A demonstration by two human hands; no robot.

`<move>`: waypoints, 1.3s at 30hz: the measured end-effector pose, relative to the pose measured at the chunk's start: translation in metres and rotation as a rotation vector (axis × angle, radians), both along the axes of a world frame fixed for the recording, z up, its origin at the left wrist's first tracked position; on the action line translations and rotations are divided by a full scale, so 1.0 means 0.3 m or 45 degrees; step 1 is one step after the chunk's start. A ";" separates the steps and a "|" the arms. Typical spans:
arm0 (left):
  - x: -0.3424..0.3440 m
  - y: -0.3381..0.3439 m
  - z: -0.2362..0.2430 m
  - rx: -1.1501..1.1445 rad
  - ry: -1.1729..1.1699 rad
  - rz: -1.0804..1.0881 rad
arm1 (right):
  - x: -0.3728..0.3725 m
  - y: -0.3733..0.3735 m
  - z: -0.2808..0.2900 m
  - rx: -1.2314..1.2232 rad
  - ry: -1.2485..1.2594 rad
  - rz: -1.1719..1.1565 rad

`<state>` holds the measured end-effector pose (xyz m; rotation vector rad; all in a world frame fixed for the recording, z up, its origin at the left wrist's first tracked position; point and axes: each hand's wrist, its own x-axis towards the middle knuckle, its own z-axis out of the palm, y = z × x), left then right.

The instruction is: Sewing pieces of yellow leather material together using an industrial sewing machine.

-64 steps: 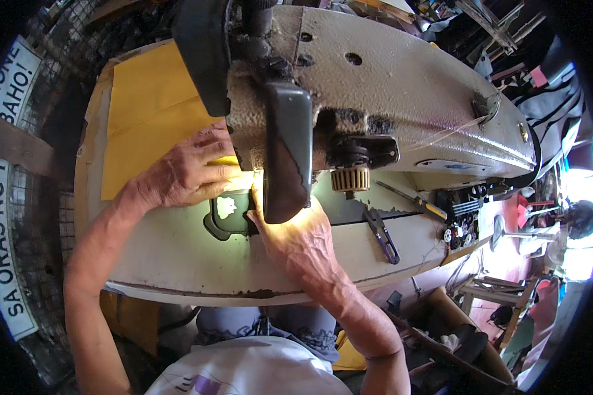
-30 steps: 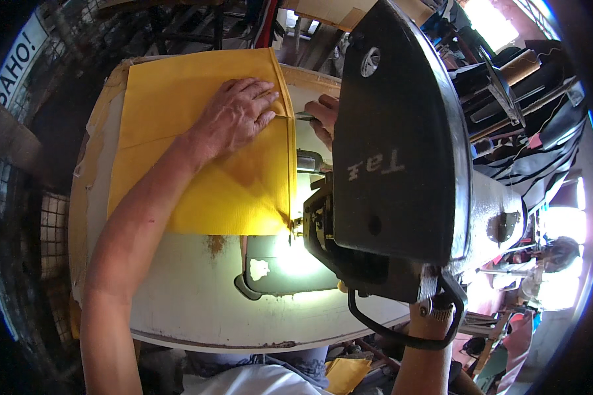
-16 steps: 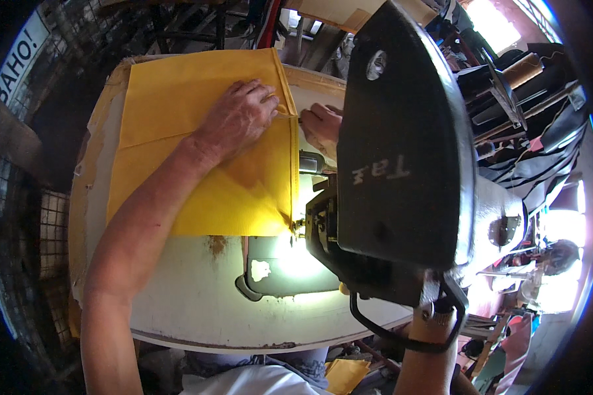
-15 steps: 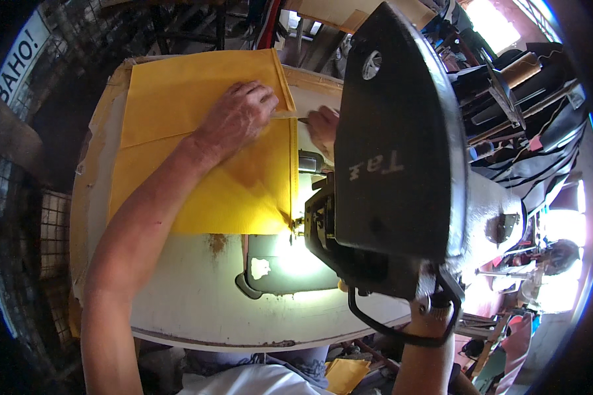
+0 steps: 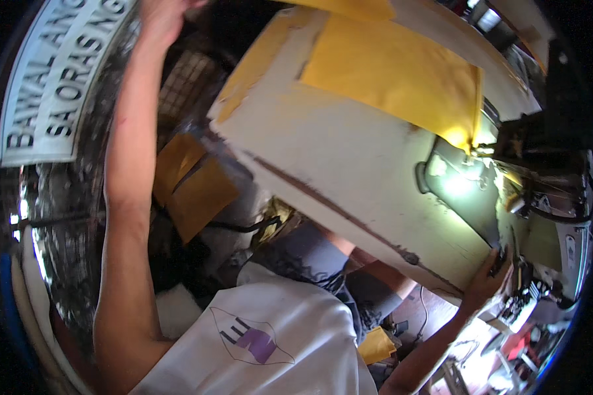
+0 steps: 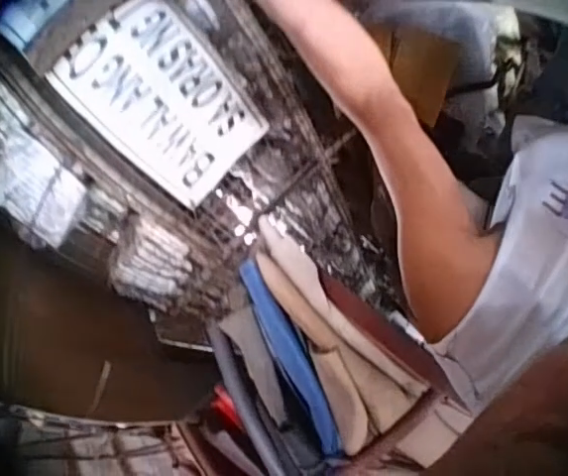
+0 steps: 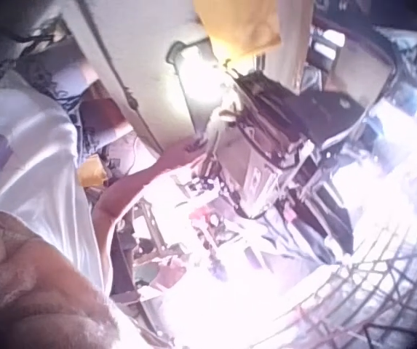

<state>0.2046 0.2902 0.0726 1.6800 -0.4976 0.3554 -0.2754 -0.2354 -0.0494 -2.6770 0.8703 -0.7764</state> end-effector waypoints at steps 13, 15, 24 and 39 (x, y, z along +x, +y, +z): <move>-0.813 1.331 -0.196 1.088 -0.154 1.360 | 0.003 -0.012 -0.001 -0.206 0.123 0.058; -0.813 1.215 -0.362 1.409 -0.089 1.319 | -0.011 -0.041 -0.017 -0.238 0.091 0.065; -0.979 0.955 -1.266 1.810 0.741 0.599 | -0.022 -0.143 -0.057 -0.266 0.026 0.095; -1.334 0.817 -1.255 2.031 0.226 0.429 | -0.003 -0.050 -0.038 -0.403 0.068 -0.269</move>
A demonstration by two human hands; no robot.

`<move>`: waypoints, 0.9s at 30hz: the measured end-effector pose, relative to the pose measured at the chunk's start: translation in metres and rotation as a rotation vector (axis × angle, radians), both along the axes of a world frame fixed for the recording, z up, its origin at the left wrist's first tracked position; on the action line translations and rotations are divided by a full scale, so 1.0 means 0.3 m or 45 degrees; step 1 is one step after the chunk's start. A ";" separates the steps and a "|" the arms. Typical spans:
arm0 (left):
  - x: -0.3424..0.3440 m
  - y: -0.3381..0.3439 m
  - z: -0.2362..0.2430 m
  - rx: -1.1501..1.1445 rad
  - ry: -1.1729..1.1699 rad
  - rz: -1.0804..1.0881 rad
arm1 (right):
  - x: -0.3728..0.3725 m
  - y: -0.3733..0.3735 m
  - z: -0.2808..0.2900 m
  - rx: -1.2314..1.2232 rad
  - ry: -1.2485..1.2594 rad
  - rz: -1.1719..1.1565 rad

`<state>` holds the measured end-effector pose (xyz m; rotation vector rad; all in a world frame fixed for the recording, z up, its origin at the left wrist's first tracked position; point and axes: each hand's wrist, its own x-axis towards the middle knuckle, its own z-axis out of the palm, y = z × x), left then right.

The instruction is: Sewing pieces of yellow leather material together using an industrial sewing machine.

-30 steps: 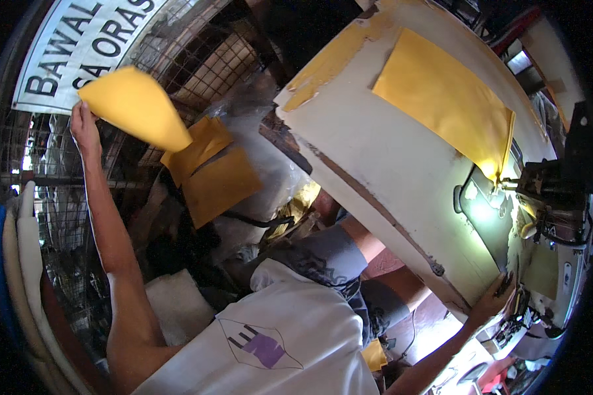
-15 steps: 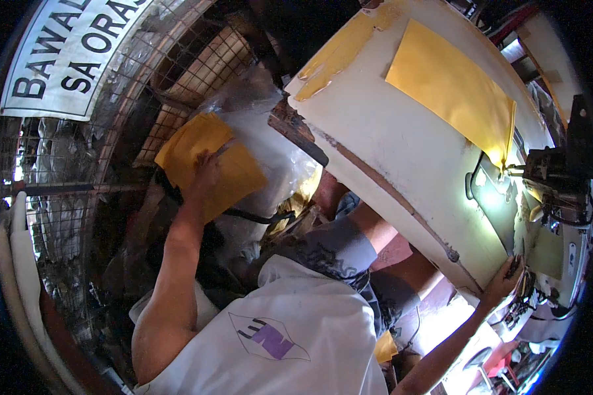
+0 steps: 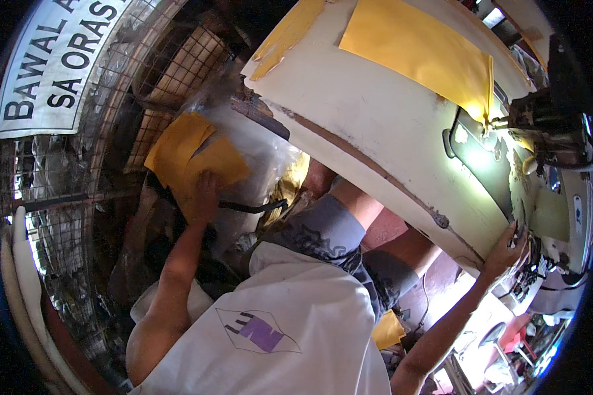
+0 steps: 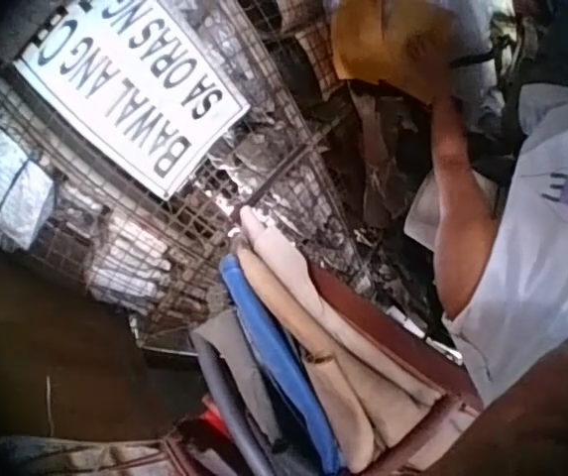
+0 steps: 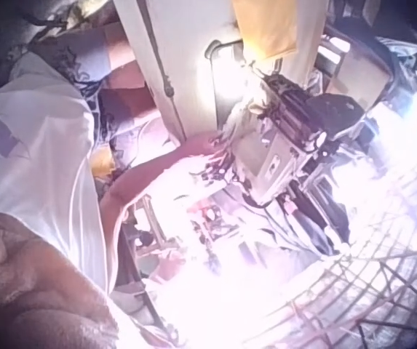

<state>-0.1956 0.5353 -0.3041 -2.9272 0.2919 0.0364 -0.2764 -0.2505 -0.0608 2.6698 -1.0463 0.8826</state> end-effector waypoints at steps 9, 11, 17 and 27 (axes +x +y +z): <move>0.041 -0.061 0.138 -0.216 0.329 0.221 | 0.000 0.009 -0.012 0.059 -0.021 0.032; 0.036 -0.122 0.131 -0.105 0.103 0.104 | -0.003 0.004 -0.017 0.063 -0.049 0.019; 0.026 -0.080 0.042 0.108 -0.086 0.127 | 0.014 0.017 -0.017 0.020 -0.007 -0.025; 0.067 -0.092 0.067 -0.338 0.167 0.490 | -0.016 -0.039 -0.047 0.018 -0.008 0.009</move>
